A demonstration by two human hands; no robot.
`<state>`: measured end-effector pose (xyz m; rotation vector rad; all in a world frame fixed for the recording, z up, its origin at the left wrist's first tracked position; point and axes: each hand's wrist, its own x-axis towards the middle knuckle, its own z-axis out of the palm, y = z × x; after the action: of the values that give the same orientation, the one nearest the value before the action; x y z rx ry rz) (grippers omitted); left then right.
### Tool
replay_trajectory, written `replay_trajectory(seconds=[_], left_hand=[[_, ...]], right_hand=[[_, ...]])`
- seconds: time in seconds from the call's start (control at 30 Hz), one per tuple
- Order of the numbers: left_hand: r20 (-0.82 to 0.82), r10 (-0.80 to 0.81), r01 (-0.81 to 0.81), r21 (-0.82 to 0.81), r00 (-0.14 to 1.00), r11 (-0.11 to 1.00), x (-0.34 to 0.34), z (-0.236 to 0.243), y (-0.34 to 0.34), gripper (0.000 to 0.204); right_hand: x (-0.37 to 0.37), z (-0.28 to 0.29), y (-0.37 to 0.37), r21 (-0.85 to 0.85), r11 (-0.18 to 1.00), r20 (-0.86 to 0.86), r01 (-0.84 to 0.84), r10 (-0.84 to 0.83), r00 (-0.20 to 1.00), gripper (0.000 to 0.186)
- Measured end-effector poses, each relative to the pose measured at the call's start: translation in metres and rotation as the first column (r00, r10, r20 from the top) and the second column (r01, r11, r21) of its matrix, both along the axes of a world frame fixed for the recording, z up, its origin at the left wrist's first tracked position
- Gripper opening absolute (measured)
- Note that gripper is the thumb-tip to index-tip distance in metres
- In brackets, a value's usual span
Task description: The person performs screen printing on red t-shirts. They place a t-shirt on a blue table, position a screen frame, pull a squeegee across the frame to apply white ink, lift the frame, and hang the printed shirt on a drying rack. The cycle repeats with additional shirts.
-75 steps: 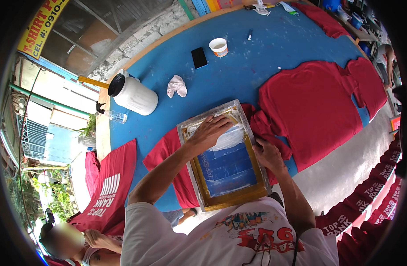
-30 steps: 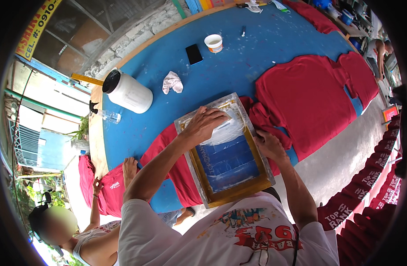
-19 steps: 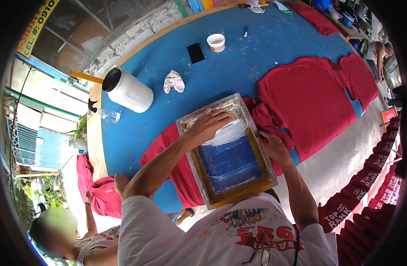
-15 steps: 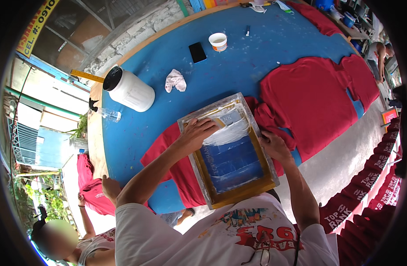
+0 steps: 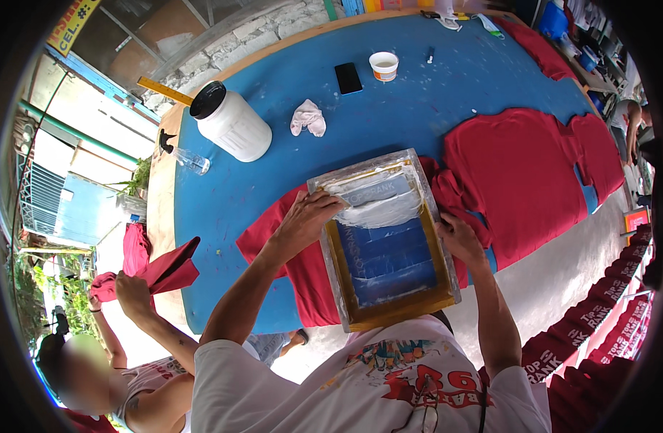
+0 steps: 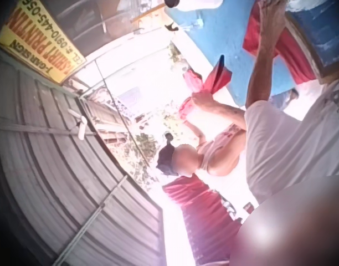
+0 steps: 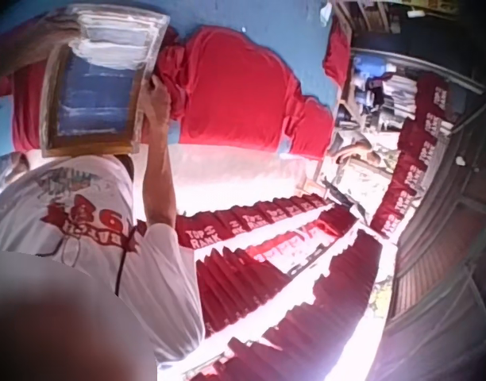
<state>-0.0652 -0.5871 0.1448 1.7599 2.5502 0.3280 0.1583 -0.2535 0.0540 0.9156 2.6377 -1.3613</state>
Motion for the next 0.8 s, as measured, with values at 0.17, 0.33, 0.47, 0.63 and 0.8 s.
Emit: replay_trajectory(seconds=[0.17, 0.33, 0.47, 0.63, 0.8], left_hand=[[-0.083, -0.038, 0.036, -0.03, 0.996, 0.999, -0.001, 0.002, -0.011, 0.045], [-0.045, 0.004, -0.004, 0.006, 0.999, 1.0, 0.001, 0.006, -0.009, 0.048], [-0.056, -0.066, 0.069, 0.056, 0.996, 0.996, -0.002, 0.0, 0.026, 0.054], [-0.16, -0.241, 0.242, -0.014, 0.957, 0.97, -0.006, -0.028, 0.104, 0.054], [-0.146, -0.312, 0.316, 0.005, 0.939, 0.949, -0.014, -0.038, 0.121, 0.053]], right_hand=[[0.001, 0.001, 0.001, 0.035, 0.999, -0.037, -0.024, 0.025, 0.999, 0.05], [0.001, 0.009, 0.0, -0.001, 0.999, -0.031, -0.039, 0.039, 0.999, 0.05], [-0.001, 0.006, 0.002, 0.039, 0.996, -0.017, -0.077, 0.078, 0.997, 0.054], [-0.002, -0.006, 0.004, 0.062, 0.996, -0.023, -0.064, 0.066, 0.998, 0.053], [-0.003, -0.005, 0.003, 0.055, 0.997, 0.035, -0.058, 0.057, 0.998, 0.051]])
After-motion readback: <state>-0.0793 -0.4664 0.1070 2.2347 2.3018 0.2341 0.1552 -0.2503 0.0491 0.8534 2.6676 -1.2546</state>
